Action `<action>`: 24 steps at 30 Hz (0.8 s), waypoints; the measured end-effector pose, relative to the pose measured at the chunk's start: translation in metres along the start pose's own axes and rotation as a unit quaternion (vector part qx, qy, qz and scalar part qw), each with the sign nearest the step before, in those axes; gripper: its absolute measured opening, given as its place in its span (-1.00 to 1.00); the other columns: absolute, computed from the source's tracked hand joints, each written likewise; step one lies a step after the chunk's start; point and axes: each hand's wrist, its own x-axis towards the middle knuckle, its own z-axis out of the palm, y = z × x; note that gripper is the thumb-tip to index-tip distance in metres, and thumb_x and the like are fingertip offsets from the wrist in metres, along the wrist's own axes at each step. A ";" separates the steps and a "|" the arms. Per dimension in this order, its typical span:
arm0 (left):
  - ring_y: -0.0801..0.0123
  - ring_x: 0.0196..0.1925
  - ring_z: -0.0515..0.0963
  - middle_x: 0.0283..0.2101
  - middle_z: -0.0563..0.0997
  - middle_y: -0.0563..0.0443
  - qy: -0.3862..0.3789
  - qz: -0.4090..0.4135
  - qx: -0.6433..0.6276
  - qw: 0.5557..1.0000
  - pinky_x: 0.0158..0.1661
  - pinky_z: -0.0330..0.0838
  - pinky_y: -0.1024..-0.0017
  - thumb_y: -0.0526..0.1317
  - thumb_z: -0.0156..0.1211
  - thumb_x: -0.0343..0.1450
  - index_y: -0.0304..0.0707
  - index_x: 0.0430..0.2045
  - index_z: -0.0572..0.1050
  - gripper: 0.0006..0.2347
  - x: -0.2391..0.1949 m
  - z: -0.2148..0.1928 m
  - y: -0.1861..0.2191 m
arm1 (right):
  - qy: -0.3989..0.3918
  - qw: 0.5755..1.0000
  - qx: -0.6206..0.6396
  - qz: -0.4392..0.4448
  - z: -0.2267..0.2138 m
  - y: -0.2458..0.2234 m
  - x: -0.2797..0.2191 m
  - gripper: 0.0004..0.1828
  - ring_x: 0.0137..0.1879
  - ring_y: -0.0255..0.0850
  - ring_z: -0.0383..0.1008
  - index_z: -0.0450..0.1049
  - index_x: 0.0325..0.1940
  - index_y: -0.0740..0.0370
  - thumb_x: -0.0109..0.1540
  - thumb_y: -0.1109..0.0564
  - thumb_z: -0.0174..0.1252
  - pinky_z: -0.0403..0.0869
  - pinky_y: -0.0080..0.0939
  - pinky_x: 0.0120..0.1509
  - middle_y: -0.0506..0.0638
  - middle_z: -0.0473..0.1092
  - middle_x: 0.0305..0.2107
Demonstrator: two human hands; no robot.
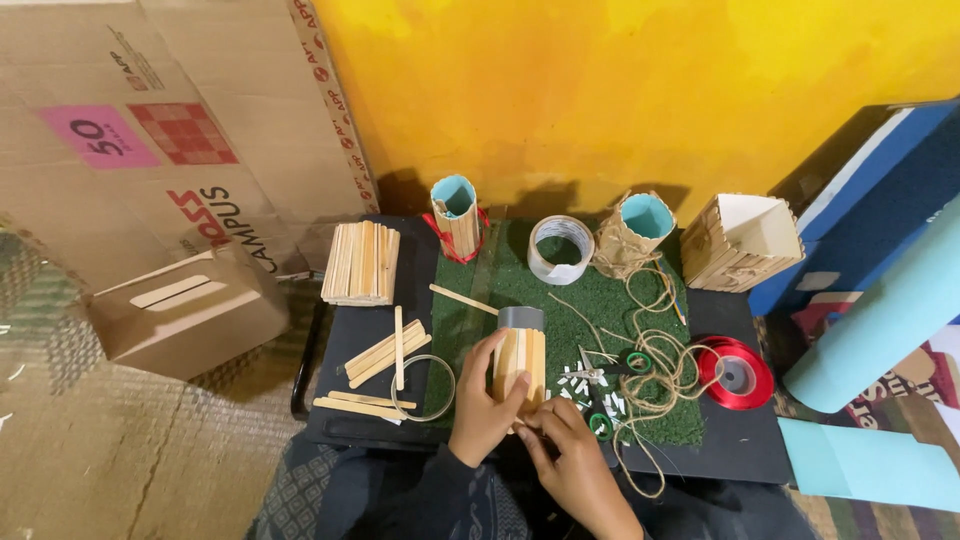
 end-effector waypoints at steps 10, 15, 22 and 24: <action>0.14 0.19 0.52 0.17 0.49 -0.16 0.057 -0.052 -0.070 0.995 0.18 0.38 0.31 -0.41 0.22 0.31 -0.31 0.12 0.50 -0.57 -0.007 0.017 -0.022 | 0.016 0.997 0.069 0.042 0.009 0.008 0.003 -0.89 -0.38 -0.28 0.43 0.53 -0.32 0.25 0.15 0.21 0.34 0.44 -0.33 -0.25 -0.08 0.47 -0.33; 0.11 0.22 0.50 0.20 0.47 -0.18 0.043 -0.063 -0.058 0.995 0.16 0.39 0.29 -0.40 0.20 0.33 -0.19 0.20 0.46 -0.53 -0.007 0.016 -0.018 | 0.006 0.956 0.241 0.165 0.022 0.040 0.003 -0.61 -0.40 -0.36 0.31 0.54 -0.01 0.25 0.11 0.39 0.41 0.33 -0.40 -0.27 -0.12 0.32 -0.50; 0.16 0.25 0.48 0.24 0.45 -0.13 0.028 -0.080 -0.105 0.991 0.19 0.35 0.31 -0.36 0.22 0.37 -0.18 0.22 0.44 -0.54 -0.008 0.012 -0.023 | 0.008 0.931 0.318 0.182 0.022 0.050 0.007 -0.44 -0.41 -0.31 0.27 0.46 0.11 0.32 0.05 0.49 0.40 0.42 -0.34 -0.19 -0.09 0.26 -0.52; 0.17 0.27 0.47 0.25 0.44 -0.12 0.024 -0.067 -0.122 0.990 0.22 0.33 0.32 -0.35 0.22 0.38 -0.17 0.23 0.43 -0.54 -0.008 0.014 -0.028 | -0.013 0.920 0.351 0.173 0.017 0.050 0.007 -0.47 -0.35 -0.32 0.28 0.47 0.13 0.31 0.09 0.46 0.38 0.40 -0.33 -0.10 -0.09 0.26 -0.49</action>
